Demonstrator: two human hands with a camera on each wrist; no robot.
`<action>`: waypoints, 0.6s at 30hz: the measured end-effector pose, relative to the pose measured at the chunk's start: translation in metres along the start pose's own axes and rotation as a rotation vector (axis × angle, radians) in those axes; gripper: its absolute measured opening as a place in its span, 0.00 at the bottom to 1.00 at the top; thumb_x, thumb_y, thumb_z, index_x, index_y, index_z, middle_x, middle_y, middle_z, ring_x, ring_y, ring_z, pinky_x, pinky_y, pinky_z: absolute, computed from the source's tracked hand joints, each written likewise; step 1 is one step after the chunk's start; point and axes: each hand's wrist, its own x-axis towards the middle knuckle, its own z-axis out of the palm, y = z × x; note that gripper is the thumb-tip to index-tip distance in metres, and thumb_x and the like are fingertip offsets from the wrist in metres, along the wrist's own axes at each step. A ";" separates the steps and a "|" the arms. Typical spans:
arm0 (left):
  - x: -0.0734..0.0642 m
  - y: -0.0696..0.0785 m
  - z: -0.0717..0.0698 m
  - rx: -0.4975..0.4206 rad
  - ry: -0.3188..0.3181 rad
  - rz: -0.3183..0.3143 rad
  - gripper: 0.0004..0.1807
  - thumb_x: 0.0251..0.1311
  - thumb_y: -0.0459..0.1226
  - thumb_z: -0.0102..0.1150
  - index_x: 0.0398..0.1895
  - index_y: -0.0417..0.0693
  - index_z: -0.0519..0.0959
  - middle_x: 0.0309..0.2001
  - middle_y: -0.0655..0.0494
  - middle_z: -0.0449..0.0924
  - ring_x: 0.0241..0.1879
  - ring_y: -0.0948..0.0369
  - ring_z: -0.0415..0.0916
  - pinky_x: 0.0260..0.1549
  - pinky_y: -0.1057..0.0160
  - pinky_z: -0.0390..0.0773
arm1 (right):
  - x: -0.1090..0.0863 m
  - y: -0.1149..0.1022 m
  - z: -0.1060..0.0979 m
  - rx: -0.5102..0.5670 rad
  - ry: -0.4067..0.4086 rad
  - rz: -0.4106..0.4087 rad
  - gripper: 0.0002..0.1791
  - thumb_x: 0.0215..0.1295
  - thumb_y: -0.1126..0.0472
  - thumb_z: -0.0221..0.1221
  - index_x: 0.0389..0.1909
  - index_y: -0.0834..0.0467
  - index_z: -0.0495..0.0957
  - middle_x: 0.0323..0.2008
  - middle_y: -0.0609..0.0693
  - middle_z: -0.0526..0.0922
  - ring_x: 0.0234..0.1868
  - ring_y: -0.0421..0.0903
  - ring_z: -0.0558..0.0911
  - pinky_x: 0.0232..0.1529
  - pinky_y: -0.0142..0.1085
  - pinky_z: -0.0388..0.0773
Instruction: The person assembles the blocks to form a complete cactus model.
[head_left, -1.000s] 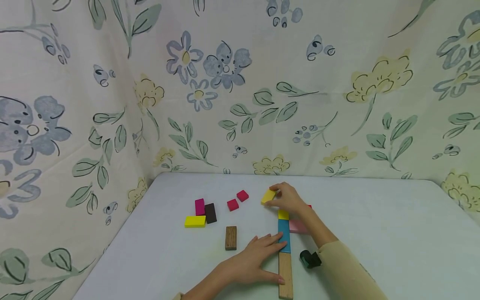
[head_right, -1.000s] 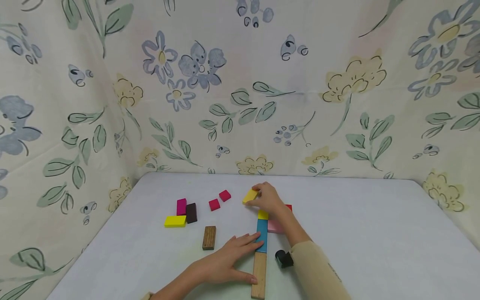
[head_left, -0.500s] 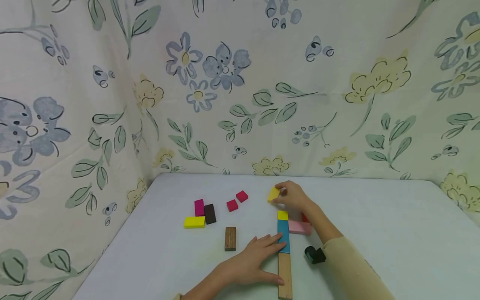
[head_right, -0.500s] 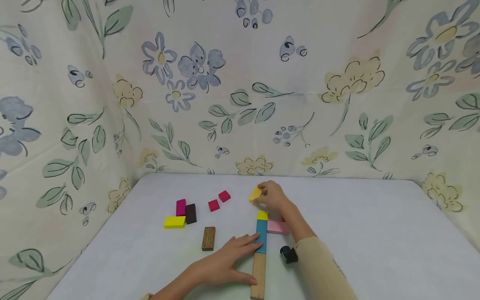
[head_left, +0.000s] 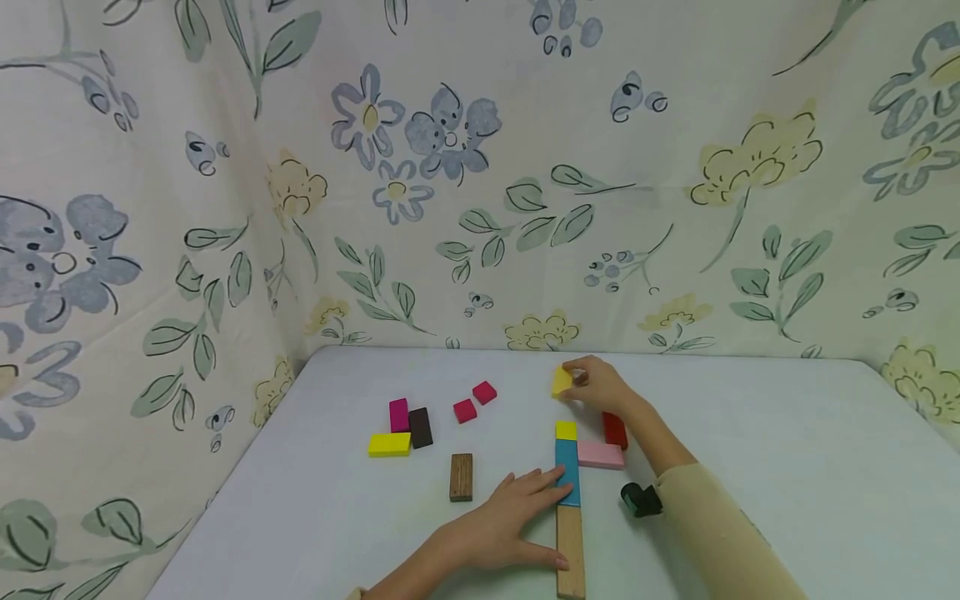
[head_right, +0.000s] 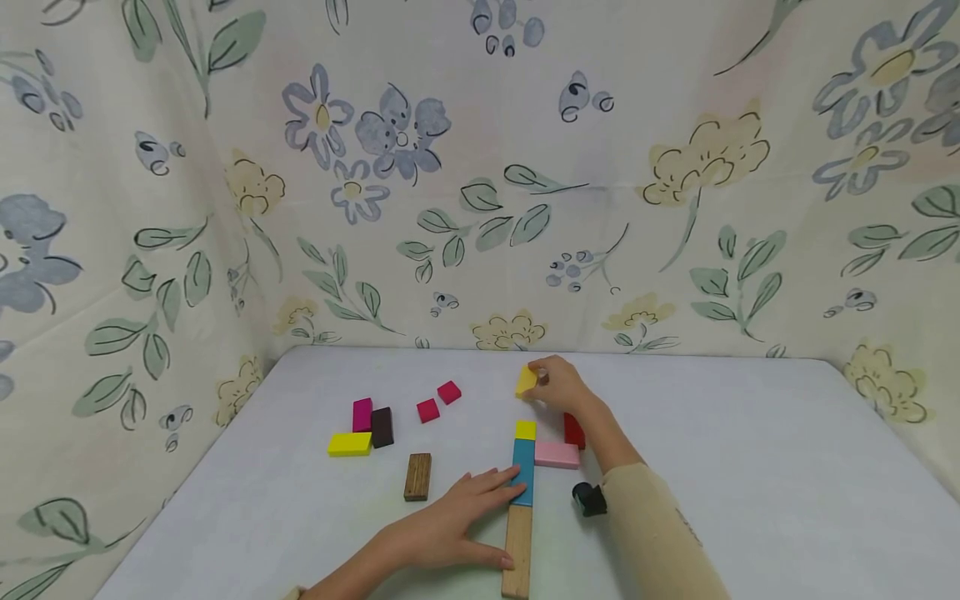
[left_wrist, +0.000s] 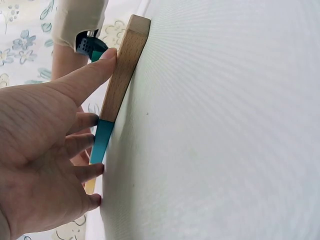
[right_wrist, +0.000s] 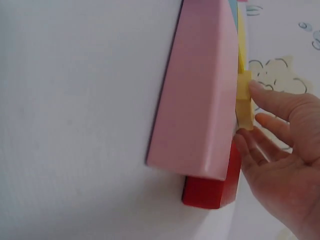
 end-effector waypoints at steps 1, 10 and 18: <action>0.000 0.000 0.000 0.002 0.000 0.001 0.46 0.68 0.69 0.56 0.85 0.69 0.57 0.85 0.67 0.48 0.83 0.54 0.51 0.74 0.29 0.57 | 0.000 0.001 -0.001 -0.002 0.001 0.004 0.32 0.66 0.62 0.70 0.68 0.69 0.75 0.65 0.69 0.76 0.58 0.64 0.80 0.54 0.50 0.86; -0.001 0.002 -0.001 0.004 0.013 0.005 0.46 0.68 0.68 0.57 0.84 0.68 0.58 0.85 0.67 0.48 0.83 0.54 0.52 0.74 0.29 0.57 | -0.002 0.010 -0.011 -0.040 0.003 0.012 0.32 0.66 0.62 0.69 0.68 0.69 0.75 0.65 0.70 0.75 0.55 0.64 0.80 0.48 0.46 0.87; -0.001 0.003 -0.001 -0.003 0.008 -0.001 0.46 0.68 0.68 0.57 0.85 0.68 0.57 0.85 0.67 0.48 0.83 0.54 0.51 0.74 0.29 0.57 | -0.006 0.017 -0.019 -0.068 0.002 0.049 0.31 0.67 0.62 0.69 0.69 0.68 0.75 0.66 0.70 0.75 0.55 0.63 0.79 0.54 0.50 0.85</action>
